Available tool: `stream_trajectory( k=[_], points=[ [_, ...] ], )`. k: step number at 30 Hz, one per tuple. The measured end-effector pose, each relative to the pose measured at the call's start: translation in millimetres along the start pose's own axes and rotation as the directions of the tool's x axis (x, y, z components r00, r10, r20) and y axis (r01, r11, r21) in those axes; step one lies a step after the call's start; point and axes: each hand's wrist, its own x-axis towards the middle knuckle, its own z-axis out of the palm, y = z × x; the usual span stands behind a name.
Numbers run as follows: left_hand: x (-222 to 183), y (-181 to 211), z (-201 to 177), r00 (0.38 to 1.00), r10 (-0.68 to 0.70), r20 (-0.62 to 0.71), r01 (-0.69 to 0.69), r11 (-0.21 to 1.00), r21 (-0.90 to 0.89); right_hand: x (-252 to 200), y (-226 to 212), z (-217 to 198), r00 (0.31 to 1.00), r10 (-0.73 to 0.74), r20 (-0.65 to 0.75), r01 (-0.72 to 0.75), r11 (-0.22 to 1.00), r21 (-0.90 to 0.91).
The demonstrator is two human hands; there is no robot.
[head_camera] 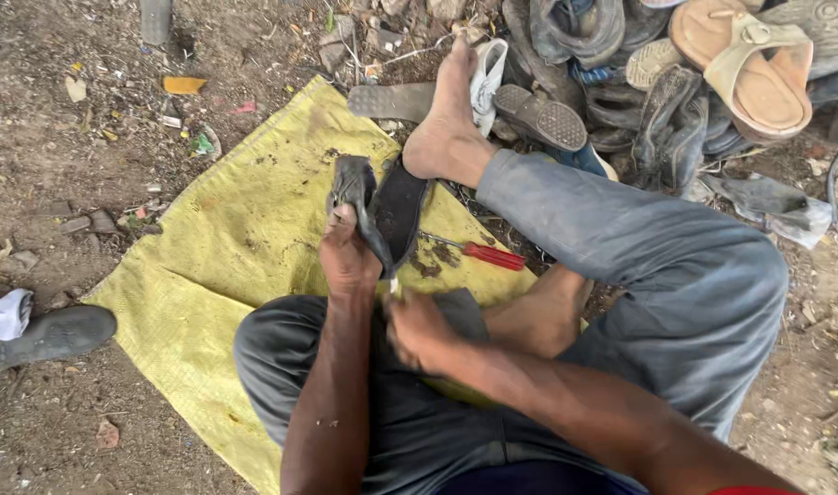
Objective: The person uses a tool and a knife to scrape, cut, and adjust parts of various shoes and sandals while sitting on a yellow cloth on the ground.
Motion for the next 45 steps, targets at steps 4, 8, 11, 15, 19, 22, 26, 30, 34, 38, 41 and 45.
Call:
stream_trajectory(
  k=[4, 8, 11, 15, 19, 22, 26, 30, 34, 38, 41, 45],
  points=[
    [4.2, 4.5, 12.9, 0.994, 0.014, -0.108, -0.020, 0.998, -0.051, -35.9, 30.0, -2.0, 0.990, -0.050, 0.134, 0.044, 0.998, 0.046],
    [-9.5, 11.8, 29.8, 0.958, -0.004, -0.285, 0.019, 0.998, 0.052, 21.1, 9.4, 16.7, 0.994, -0.030, 0.109, 0.012, 0.987, 0.161],
    [-2.4, 39.2, 35.2, 0.948, 0.003, -0.318, 0.052, 0.985, 0.164, -2.5, 36.8, 26.7, 0.990, -0.010, 0.144, -0.023, 0.974, 0.227],
    [20.3, 56.5, 41.0, 0.997, 0.026, 0.074, -0.078, 0.484, 0.871, -24.3, 38.4, -22.6, 0.994, -0.079, 0.069, 0.071, 0.992, 0.105],
    [26.5, 40.7, 35.1, 0.840, 0.233, 0.491, -0.201, -0.707, 0.678, 25.7, -5.1, -66.0, 0.858, -0.510, -0.063, 0.489, 0.848, -0.206],
    [20.0, 42.8, 37.6, 0.982, 0.162, -0.098, 0.175, -0.582, 0.794, 104.0, -28.7, -76.0, 0.833, -0.553, 0.035, 0.497, 0.717, -0.489],
    [10.8, 37.0, 44.2, 0.984, 0.150, -0.094, 0.171, -0.660, 0.732, 206.6, -25.0, -52.5, 0.359, -0.926, 0.117, 0.689, 0.179, -0.702],
    [4.4, 38.6, 47.3, 0.968, 0.239, -0.078, 0.210, -0.598, 0.774, 179.0, -22.3, -46.0, 0.467, -0.871, 0.154, 0.683, 0.244, -0.689],
    [-2.0, 48.6, 51.3, 0.931, 0.336, -0.146, 0.282, -0.402, 0.871, 61.6, -9.5, -48.1, 0.718, -0.676, 0.164, 0.604, 0.489, -0.630],
    [-21.6, 53.6, 38.6, 0.937, 0.347, -0.037, 0.226, -0.525, 0.820, 70.6, -48.3, -43.4, 0.617, -0.745, 0.255, 0.749, 0.456, -0.480],
    [-30.5, 58.8, 32.5, 0.928, 0.370, 0.049, 0.170, -0.537, 0.826, 70.9, -64.9, -23.7, 0.538, -0.795, 0.281, 0.718, 0.258, -0.647],
    [-42.8, 67.9, 33.8, 0.804, 0.557, 0.206, 0.088, -0.454, 0.887, -6.9, -34.3, -54.0, 0.694, -0.650, 0.310, 0.681, 0.452, -0.577]
  ],
)
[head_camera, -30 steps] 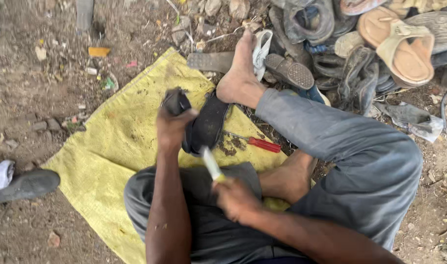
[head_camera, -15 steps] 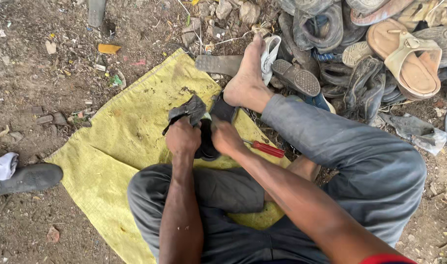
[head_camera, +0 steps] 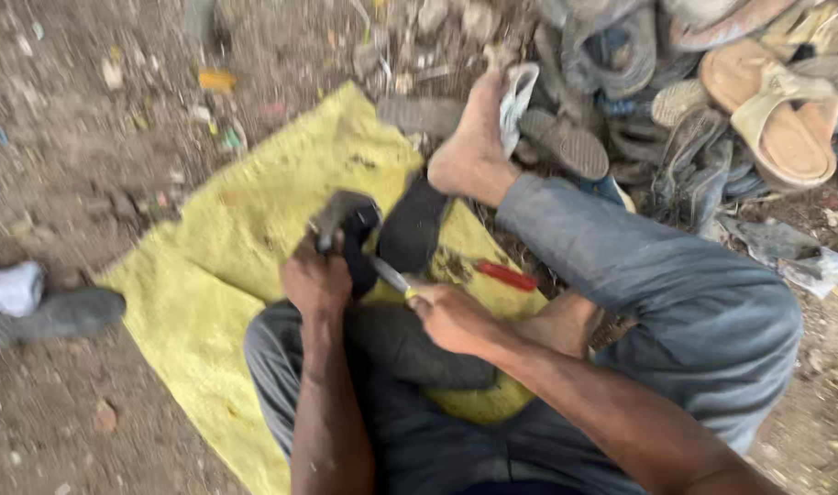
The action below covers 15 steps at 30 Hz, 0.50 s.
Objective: The person uses a tool and a knife to scrape, cut, and adjust parts of various shoes and sandals while sitting on a yellow cloth on the ground.
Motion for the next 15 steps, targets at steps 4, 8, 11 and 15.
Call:
stream_trajectory(
  k=[4, 8, 11, 15],
  points=[
    [-11.5, 14.1, -6.5, 0.996, -0.010, 0.084, 0.007, 0.999, 0.033, 16.4, 4.3, -2.0, 0.999, 0.012, 0.029, -0.010, 0.999, -0.054],
    [-23.2, 3.3, -20.8, 0.966, 0.258, 0.018, -0.254, 0.960, -0.116, 60.9, 0.5, 8.0, 0.989, -0.050, 0.142, 0.089, 0.955, -0.282],
    [3.3, -34.4, -18.9, 0.980, 0.196, -0.027, -0.197, 0.980, -0.035, -20.3, -4.4, -14.0, 0.969, -0.073, 0.234, 0.103, 0.988, -0.118],
    [34.8, -116.9, 28.6, 0.976, -0.034, 0.216, -0.035, 0.951, 0.308, -72.1, -4.9, -29.6, 0.866, 0.480, 0.140, -0.443, 0.867, -0.229]
  ],
)
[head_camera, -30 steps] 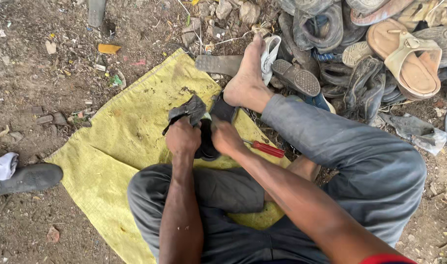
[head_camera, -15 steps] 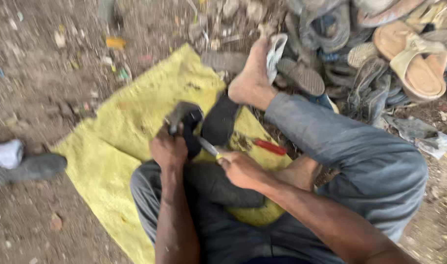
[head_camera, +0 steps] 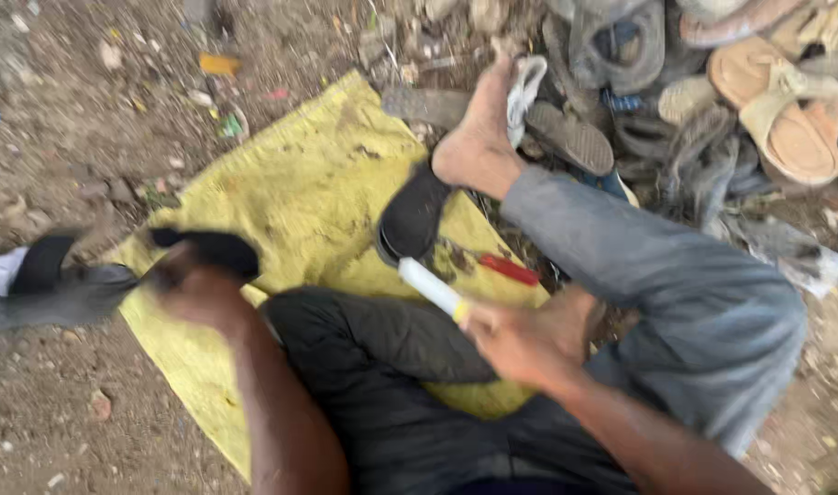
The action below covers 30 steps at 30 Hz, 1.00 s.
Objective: The person uses a tool and a knife to scrape, cut, and adjust parts of various shoes and sandals while sitting on a yellow cloth on the ground.
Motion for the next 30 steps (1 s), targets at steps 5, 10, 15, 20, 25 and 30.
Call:
stream_trajectory(
  k=[5, 10, 15, 20, 25, 30],
  points=[
    [10.0, 20.6, 55.6, 0.943, 0.196, 0.270, -0.295, 0.868, 0.400, 61.4, 25.9, -3.1, 0.803, -0.312, -0.508, 0.324, 0.944, -0.067],
    [-7.5, 99.1, -16.9, 0.959, 0.182, 0.218, -0.049, 0.861, -0.506, 75.8, 41.6, 7.4, 0.871, -0.249, -0.424, 0.259, 0.965, -0.034],
    [-29.0, 134.9, -53.4, 0.844, 0.537, 0.000, -0.449, 0.706, -0.548, 62.5, 15.1, -13.3, 0.994, -0.002, -0.106, 0.054, 0.869, 0.492],
    [-41.1, 137.6, -63.8, 0.709, 0.705, 0.006, -0.639, 0.646, -0.418, 63.8, -10.0, -21.3, 0.998, 0.062, -0.008, -0.031, 0.596, 0.802],
    [-32.2, 123.4, -22.1, 0.730, 0.683, 0.016, -0.646, 0.697, -0.311, 82.7, 20.7, -14.8, 0.973, -0.153, -0.170, 0.223, 0.803, 0.552],
    [-5.0, 84.5, -47.1, 0.872, 0.481, 0.084, -0.424, 0.831, -0.360, 67.6, 32.5, -7.9, 0.920, -0.225, -0.322, 0.244, 0.969, 0.022]
  ],
)
